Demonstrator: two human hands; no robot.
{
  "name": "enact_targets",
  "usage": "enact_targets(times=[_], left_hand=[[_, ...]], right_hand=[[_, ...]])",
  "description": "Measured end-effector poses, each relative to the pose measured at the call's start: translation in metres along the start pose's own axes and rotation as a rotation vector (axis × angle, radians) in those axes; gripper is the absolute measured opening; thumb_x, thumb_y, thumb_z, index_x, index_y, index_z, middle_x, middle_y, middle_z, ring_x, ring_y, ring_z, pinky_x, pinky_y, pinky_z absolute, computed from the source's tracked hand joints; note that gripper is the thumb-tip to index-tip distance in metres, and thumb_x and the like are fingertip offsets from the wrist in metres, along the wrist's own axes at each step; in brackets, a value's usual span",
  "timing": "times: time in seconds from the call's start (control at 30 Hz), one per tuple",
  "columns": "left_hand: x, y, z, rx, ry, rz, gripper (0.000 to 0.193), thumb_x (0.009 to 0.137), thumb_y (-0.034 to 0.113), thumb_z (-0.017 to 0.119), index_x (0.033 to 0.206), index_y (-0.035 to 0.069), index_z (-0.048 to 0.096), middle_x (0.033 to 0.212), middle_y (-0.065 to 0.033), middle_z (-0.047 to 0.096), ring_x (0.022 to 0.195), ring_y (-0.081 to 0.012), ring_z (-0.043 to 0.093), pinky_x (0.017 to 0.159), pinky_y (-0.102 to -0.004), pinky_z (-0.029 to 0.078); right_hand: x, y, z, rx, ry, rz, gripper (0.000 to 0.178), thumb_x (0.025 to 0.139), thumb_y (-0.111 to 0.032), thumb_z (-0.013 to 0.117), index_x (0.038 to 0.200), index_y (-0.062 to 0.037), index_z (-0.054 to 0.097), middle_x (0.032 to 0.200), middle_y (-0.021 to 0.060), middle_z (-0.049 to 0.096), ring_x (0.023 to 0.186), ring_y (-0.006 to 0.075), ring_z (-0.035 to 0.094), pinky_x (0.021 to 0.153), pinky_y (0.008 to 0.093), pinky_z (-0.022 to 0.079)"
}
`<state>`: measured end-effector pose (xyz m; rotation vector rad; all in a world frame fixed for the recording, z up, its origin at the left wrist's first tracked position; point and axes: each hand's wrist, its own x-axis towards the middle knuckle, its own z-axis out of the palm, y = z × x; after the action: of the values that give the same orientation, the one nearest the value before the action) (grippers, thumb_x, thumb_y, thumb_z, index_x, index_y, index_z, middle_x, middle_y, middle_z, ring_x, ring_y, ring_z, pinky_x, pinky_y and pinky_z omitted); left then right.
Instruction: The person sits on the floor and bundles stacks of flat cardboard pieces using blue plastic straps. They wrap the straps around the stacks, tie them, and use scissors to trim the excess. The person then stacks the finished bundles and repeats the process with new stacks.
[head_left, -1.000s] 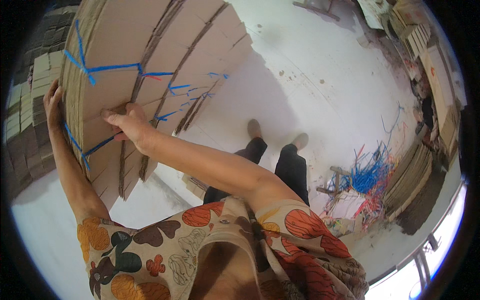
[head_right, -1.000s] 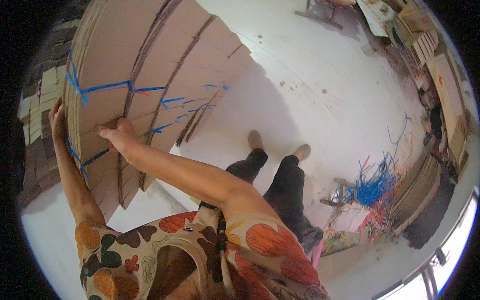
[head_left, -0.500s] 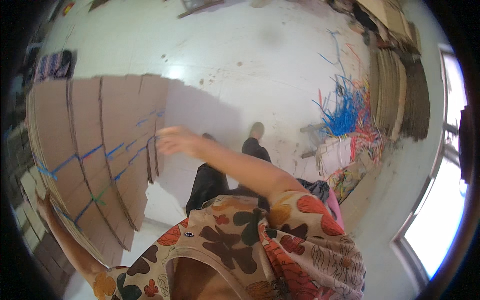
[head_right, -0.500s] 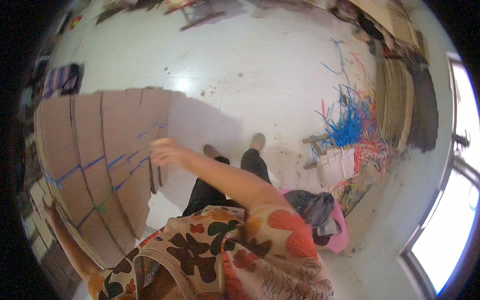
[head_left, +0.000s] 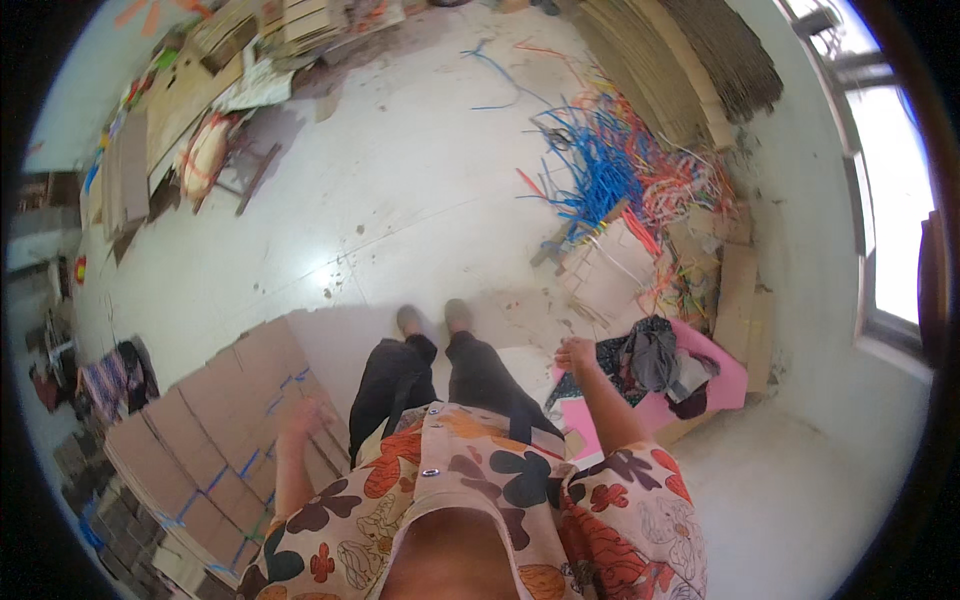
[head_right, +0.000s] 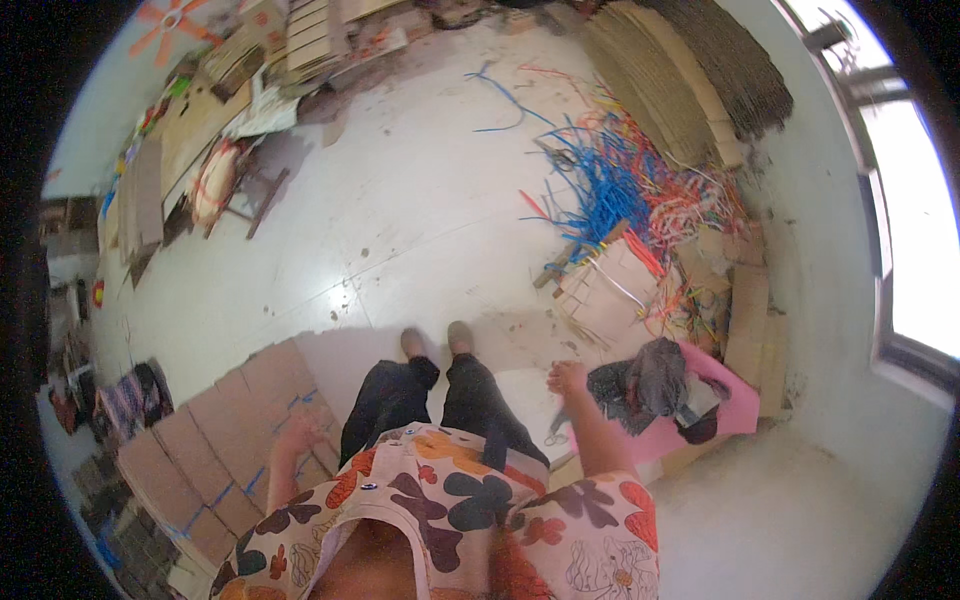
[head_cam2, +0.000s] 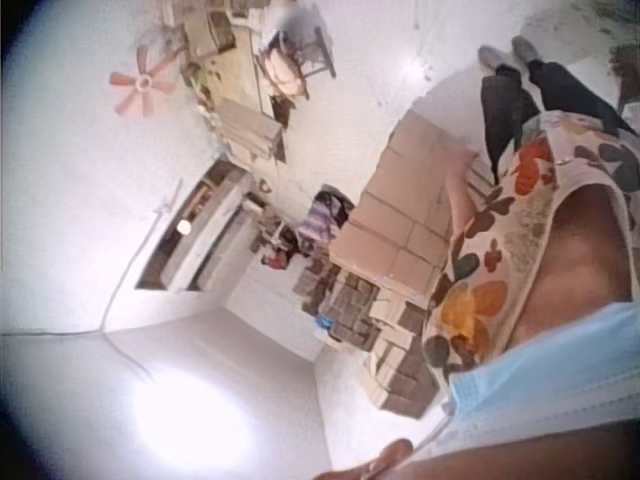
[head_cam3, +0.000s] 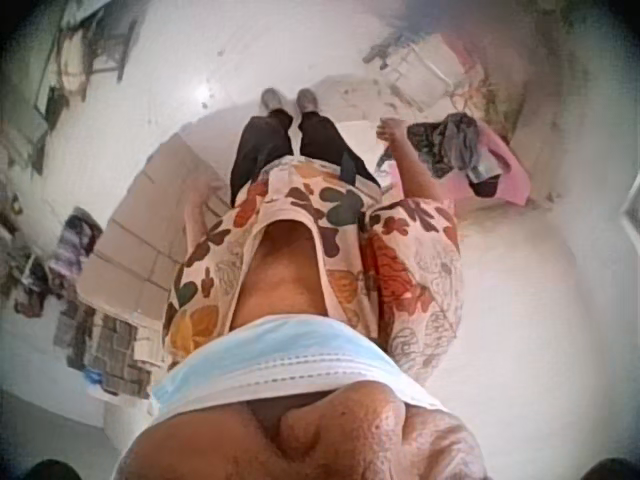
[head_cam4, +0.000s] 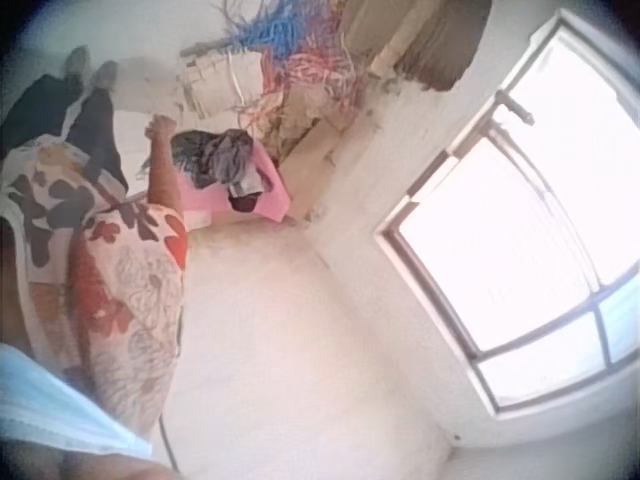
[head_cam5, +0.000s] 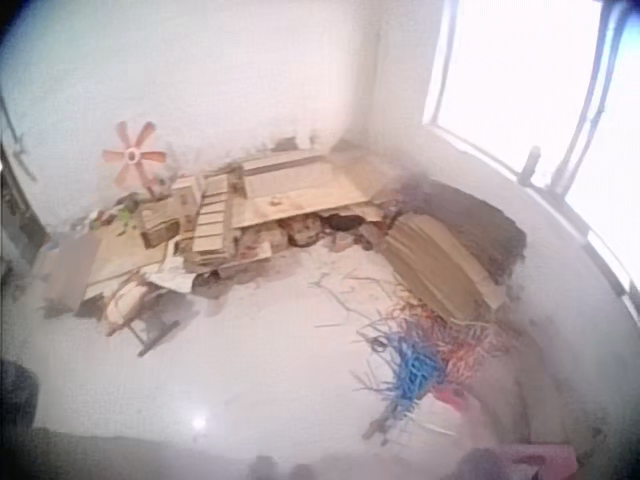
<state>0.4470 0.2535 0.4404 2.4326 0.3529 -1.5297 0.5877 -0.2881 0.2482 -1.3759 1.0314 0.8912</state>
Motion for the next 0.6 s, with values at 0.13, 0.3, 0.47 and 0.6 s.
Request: enact_targets(times=[0.13,0.3,0.47,0.6], left_hand=[[0.052,0.04,-0.024,-0.287,0.2,0.204,0.042,0.075,0.019,0.061,0.111,0.0,0.053,0.101,-0.0142,0.061,0.096,-0.0296,0.057,0.081,-0.0369,0.045],[0.155,-0.043,-0.035,-0.369,0.215,0.172,0.038,0.076,0.015,0.06,0.109,-0.002,0.054,0.1,-0.0153,0.061,0.094,-0.0274,0.057,0.082,-0.0357,0.045],[0.165,0.063,-0.19,-0.01,0.415,0.157,0.039,0.072,0.008,0.062,0.108,-0.003,0.054,0.097,-0.0143,0.061,0.086,-0.0224,0.058,0.077,-0.0314,0.047],[0.192,0.142,-0.244,-0.67,0.421,0.162,0.041,0.073,0.003,0.062,0.113,0.001,0.053,0.093,-0.0101,0.061,0.076,-0.018,0.058,0.069,-0.0297,0.049]], right_hand=[[-0.007,0.024,-0.022,0.08,-0.076,0.225,0.017,0.081,-0.012,0.055,0.094,-0.0016,0.054,0.072,0.0131,0.057,0.054,0.0253,0.058,0.047,0.0356,0.05],[0.067,0.035,-0.057,0.026,-0.448,-0.107,0.015,0.078,-0.01,0.059,0.09,-0.0018,0.054,0.068,0.0082,0.053,0.054,0.0212,0.057,0.046,0.0324,0.048],[0.054,-0.129,0.0,0.139,-0.034,0.002,0.02,0.081,-0.009,0.057,0.098,0.0027,0.055,0.071,0.0115,0.058,0.052,0.0191,0.056,0.043,0.028,0.045],[0.116,-0.22,0.0,-0.107,-0.011,-0.323,0.018,0.079,-0.009,0.057,0.092,0.0025,0.061,0.064,0.0077,0.058,0.051,0.014,0.057,0.043,0.0242,0.044]])
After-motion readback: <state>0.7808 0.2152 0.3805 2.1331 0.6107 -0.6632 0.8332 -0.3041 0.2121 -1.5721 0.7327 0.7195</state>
